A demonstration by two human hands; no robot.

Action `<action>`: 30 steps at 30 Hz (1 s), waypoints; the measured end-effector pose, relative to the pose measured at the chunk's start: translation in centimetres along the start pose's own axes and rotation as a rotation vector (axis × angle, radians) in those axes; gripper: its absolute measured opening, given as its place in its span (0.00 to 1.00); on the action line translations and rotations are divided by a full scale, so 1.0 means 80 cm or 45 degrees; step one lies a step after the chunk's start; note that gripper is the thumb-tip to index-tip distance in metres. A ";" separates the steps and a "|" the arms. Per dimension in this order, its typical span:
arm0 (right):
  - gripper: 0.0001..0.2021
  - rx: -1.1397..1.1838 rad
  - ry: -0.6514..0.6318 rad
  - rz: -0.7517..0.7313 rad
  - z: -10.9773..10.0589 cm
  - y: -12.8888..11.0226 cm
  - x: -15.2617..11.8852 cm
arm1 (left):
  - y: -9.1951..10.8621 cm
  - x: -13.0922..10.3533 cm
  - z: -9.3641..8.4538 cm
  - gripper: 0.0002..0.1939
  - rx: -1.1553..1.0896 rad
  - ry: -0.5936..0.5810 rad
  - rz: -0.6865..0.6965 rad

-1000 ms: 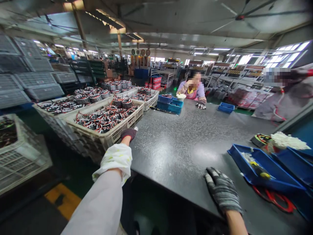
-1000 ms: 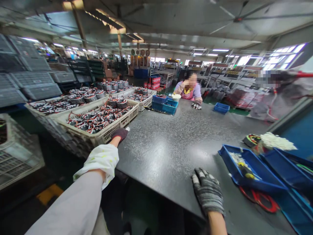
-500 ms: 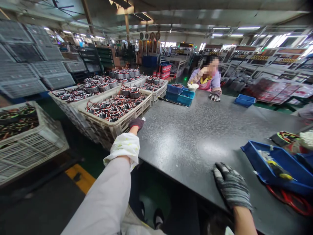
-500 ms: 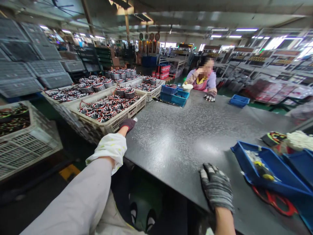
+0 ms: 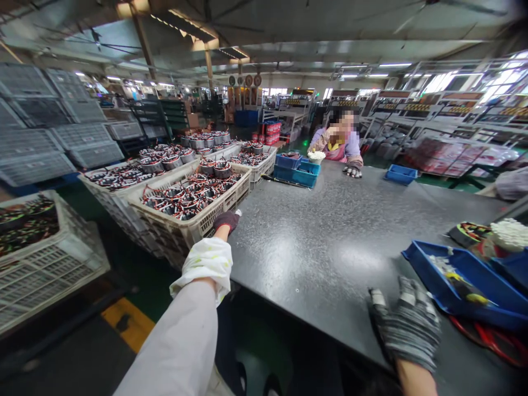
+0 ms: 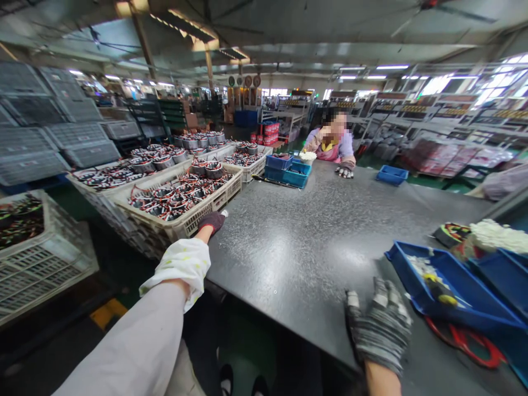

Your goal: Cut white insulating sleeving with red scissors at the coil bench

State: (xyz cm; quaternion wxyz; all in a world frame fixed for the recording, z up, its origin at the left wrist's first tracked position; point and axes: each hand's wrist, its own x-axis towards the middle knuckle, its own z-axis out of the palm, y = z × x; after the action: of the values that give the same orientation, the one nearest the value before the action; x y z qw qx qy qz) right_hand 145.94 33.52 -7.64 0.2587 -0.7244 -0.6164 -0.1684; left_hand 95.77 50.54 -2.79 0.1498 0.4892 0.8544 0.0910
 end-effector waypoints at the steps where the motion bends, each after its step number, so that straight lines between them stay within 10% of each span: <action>1: 0.43 0.000 0.066 0.010 -0.004 -0.002 -0.001 | -0.001 0.002 0.001 0.43 -0.004 -0.003 0.004; 4: 0.40 -0.024 0.048 0.012 -0.001 0.001 -0.001 | -0.003 0.005 0.002 0.44 -0.016 0.001 0.004; 8: 0.35 -0.013 -0.388 -0.095 0.023 0.013 0.005 | -0.002 0.004 0.001 0.43 -0.010 0.020 0.000; 30: 0.28 -0.075 -0.553 -0.097 0.031 0.015 0.009 | 0.001 -0.001 -0.008 0.43 0.036 0.003 0.033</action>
State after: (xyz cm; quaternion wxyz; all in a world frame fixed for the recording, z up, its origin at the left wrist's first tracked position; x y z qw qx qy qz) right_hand 147.03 35.40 -9.43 0.0921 -0.7272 -0.6792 -0.0361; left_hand 95.63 50.53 -2.14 0.1407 0.5023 0.8493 0.0816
